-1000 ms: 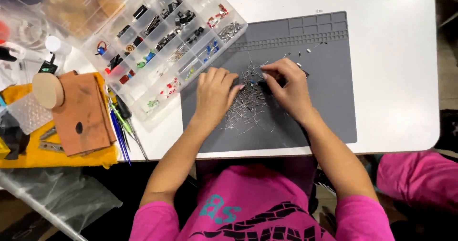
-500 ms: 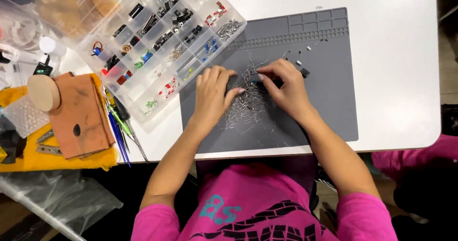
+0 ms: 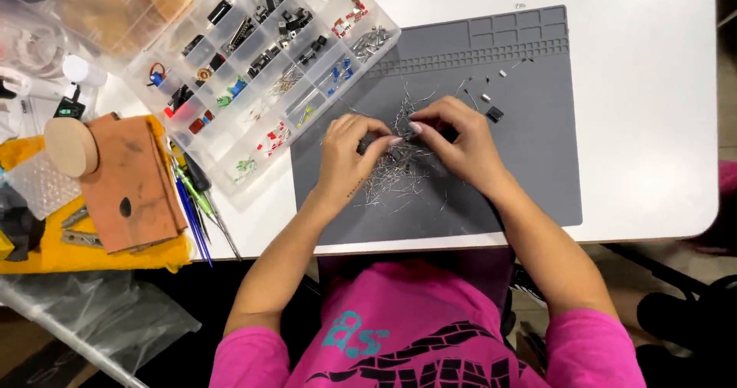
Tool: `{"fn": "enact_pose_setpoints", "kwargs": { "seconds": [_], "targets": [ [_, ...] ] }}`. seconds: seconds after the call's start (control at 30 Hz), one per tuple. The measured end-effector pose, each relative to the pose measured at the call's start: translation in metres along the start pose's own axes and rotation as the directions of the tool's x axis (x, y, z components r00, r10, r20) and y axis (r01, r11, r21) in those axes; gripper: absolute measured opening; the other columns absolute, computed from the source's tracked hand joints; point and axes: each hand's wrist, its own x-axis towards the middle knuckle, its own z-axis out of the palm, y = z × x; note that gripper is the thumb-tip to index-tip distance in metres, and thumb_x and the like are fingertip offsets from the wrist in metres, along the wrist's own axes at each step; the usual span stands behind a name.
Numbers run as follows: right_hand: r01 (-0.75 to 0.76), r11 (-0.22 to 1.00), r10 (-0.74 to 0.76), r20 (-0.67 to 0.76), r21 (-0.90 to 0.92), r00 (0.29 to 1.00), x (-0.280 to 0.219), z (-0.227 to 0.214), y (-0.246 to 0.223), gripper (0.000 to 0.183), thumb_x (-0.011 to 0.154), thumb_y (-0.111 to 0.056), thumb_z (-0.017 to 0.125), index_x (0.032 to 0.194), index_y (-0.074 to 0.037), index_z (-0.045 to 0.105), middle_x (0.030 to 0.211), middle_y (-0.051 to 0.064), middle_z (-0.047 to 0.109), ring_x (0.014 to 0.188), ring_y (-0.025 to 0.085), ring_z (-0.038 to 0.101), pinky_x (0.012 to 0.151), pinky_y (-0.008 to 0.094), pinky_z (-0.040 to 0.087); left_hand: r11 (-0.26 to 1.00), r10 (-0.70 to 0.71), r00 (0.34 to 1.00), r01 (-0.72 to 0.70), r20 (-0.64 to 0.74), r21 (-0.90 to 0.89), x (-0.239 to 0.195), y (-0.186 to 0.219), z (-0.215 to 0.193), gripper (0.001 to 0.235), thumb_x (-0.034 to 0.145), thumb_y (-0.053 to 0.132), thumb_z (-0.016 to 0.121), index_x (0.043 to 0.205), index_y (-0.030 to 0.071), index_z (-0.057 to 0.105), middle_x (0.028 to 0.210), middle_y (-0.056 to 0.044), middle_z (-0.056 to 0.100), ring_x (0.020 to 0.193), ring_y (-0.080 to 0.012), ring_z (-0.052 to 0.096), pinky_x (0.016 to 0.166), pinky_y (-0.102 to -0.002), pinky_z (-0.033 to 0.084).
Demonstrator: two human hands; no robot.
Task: The person sorts small electronic components, primarily resistors, from a pile on a gray mat. They pick up individual components, briefly inspect them, and place them into compartments of a clear plastic organizer box. The process is repetitive and continues throughout the clip.
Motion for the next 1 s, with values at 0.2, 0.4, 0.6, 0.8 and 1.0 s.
{"fn": "enact_pose_setpoints", "kwargs": {
  "seconds": [0.2, 0.4, 0.6, 0.8, 1.0],
  "targets": [
    [-0.067, 0.965, 0.040, 0.110, 0.252, 0.993, -0.001, -0.001, -0.008, 0.014, 0.099, -0.015, 0.078, 0.111, -0.008, 0.080, 0.096, 0.010, 0.075, 0.089, 0.017, 0.068, 0.082, 0.032, 0.057, 0.975, -0.071, 0.997, 0.065, -0.020, -0.214, -0.002, 0.006, 0.000, 0.010, 0.097, 0.021, 0.081, 0.098, 0.014, 0.074, 0.078, 0.000, 0.073, 0.081, -0.0184, 0.069, 0.079, -0.031, 0.053],
    [-0.084, 0.958, 0.059, 0.096, 0.275, 0.994, -0.002, -0.004, -0.006, 0.008, 0.100, -0.011, 0.077, 0.100, -0.004, 0.081, 0.093, 0.011, 0.074, 0.085, 0.016, 0.066, 0.081, 0.031, 0.057, 0.980, 0.000, 1.000, -0.001, -0.005, -0.200, -0.001, 0.014, 0.001, 0.007, 0.096, 0.017, 0.081, 0.098, 0.015, 0.075, 0.082, 0.000, 0.074, 0.085, -0.0188, 0.070, 0.082, -0.032, 0.055],
    [-0.066, 0.946, 0.043, 0.078, 0.317, 0.996, -0.001, -0.002, -0.011, 0.020, 0.095, -0.010, 0.083, 0.112, -0.003, 0.079, 0.097, 0.010, 0.074, 0.089, 0.016, 0.067, 0.084, 0.031, 0.056, 0.985, 0.055, 0.998, -0.054, 0.001, -0.162, -0.005, 0.006, 0.005, 0.006, 0.095, 0.014, 0.079, 0.097, 0.015, 0.074, 0.082, 0.001, 0.075, 0.086, -0.0196, 0.071, 0.082, -0.032, 0.054],
    [-0.062, 0.949, 0.058, 0.022, 0.308, 0.998, -0.002, -0.004, -0.008, 0.007, 0.099, -0.008, 0.078, 0.104, -0.004, 0.082, 0.091, 0.011, 0.074, 0.084, 0.016, 0.068, 0.083, 0.031, 0.056, 0.988, 0.129, 0.991, -0.126, 0.033, -0.086, -0.003, 0.011, 0.000, 0.004, 0.095, 0.015, 0.079, 0.095, 0.014, 0.075, 0.083, 0.000, 0.075, 0.087, -0.0216, 0.070, 0.084, -0.035, 0.052],
    [-0.097, 0.911, 0.103, 0.008, 0.400, 0.995, -0.005, -0.006, 0.004, 0.008, 0.097, -0.010, 0.080, 0.102, -0.004, 0.082, 0.094, 0.010, 0.071, 0.088, 0.014, 0.064, 0.087, 0.032, 0.053, 0.980, 0.198, 0.980, -0.198, -0.025, 0.013, -0.001, 0.022, -0.001, 0.035, 0.089, 0.031, 0.088, 0.112, 0.009, 0.072, 0.098, -0.007, 0.075, 0.096, -0.0265, 0.069, 0.088, -0.040, 0.049]
  ]
}}
